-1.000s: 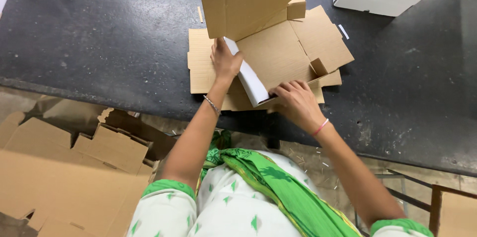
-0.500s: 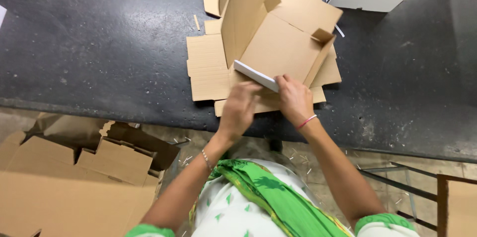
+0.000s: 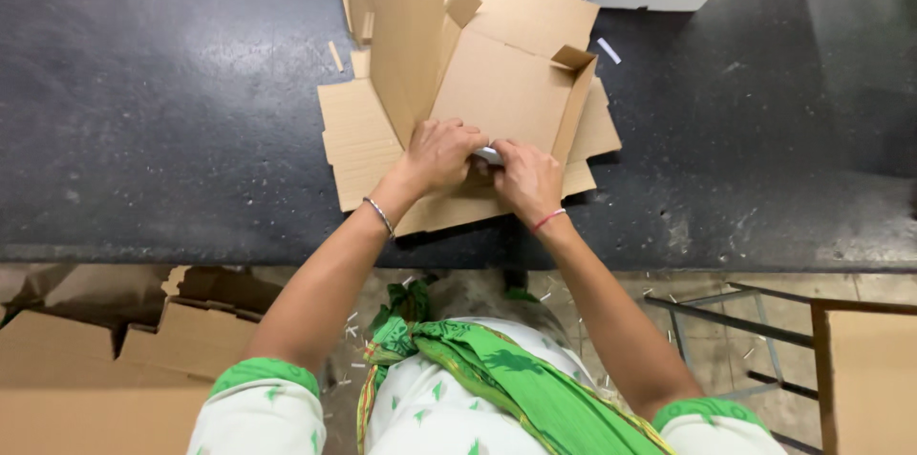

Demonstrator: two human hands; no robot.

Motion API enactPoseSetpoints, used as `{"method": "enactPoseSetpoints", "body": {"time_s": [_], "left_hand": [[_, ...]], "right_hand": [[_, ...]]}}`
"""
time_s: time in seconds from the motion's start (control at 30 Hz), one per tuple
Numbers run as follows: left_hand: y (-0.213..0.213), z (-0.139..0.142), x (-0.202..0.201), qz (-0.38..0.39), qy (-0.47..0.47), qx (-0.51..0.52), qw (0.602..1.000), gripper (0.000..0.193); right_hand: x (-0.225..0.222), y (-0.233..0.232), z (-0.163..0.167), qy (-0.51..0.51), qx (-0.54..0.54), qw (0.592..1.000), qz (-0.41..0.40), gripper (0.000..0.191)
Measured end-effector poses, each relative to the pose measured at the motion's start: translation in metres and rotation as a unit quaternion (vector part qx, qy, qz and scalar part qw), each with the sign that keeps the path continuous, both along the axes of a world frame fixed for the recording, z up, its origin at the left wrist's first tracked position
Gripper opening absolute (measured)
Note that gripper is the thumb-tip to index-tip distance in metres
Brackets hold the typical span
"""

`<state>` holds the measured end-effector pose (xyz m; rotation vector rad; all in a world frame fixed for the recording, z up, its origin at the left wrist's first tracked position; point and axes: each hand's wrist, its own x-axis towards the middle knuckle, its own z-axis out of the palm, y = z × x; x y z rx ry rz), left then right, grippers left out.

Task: The person assembles flat cardboard sheets into small white boxes by folding and tucking flaps. They place a black plastic-wrapped item into each box, close the lids, and stack the finished boxes on the table.

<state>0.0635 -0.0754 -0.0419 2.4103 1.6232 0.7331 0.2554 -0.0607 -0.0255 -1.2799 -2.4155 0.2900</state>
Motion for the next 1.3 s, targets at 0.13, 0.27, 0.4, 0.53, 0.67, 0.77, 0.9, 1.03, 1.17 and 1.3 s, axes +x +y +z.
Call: {"method": "enactPoseSetpoints", "body": {"time_s": [0.13, 0.27, 0.4, 0.53, 0.67, 0.77, 0.9, 1.03, 1.17, 1.3], "left_hand": [[0.018, -0.001, 0.001, -0.007, 0.033, -0.093, 0.995, 0.016], [0.008, 0.002, -0.011, -0.037, 0.164, -0.031, 0.985, 0.014], [-0.008, 0.038, -0.081, 0.136, 0.247, 0.071, 0.957, 0.041], [-0.021, 0.079, -0.102, 0.260, 0.192, 0.238, 0.916, 0.060], [-0.040, 0.085, -0.018, 0.233, 0.023, 0.012, 0.972, 0.041], [-0.056, 0.075, 0.036, 0.240, 0.006, -0.078, 0.968, 0.032], [-0.061, 0.065, 0.053, 0.328, -0.015, -0.014, 0.944, 0.013], [-0.061, 0.056, 0.054, 0.359, -0.049, 0.034, 0.932, 0.013], [-0.066, 0.048, 0.063, 0.367, 0.008, 0.088, 0.926, 0.008], [-0.072, 0.049, 0.079, 0.389, 0.038, 0.079, 0.917, 0.010]], "right_hand": [[-0.007, 0.015, 0.013, -0.052, -0.114, 0.992, 0.003, 0.021], [0.009, 0.016, 0.049, -0.009, -0.230, 0.963, 0.140, 0.030], [0.064, 0.018, 0.089, 0.145, -0.240, 0.948, 0.147, 0.027], [0.107, 0.048, 0.099, -0.058, -0.020, 0.996, 0.063, 0.041], [0.110, 0.065, 0.070, -0.051, -0.013, 0.968, 0.247, 0.064], [0.098, 0.068, 0.044, -0.046, 0.027, 0.958, 0.282, 0.062], [0.080, 0.077, 0.027, -0.053, 0.102, 0.949, 0.294, 0.057], [0.075, 0.089, 0.029, 0.052, -0.004, 0.962, 0.267, 0.079], [0.071, 0.105, 0.035, 0.115, -0.126, 0.930, 0.326, 0.100], [0.063, 0.119, 0.040, 0.094, -0.178, 0.903, 0.379, 0.095]]}}
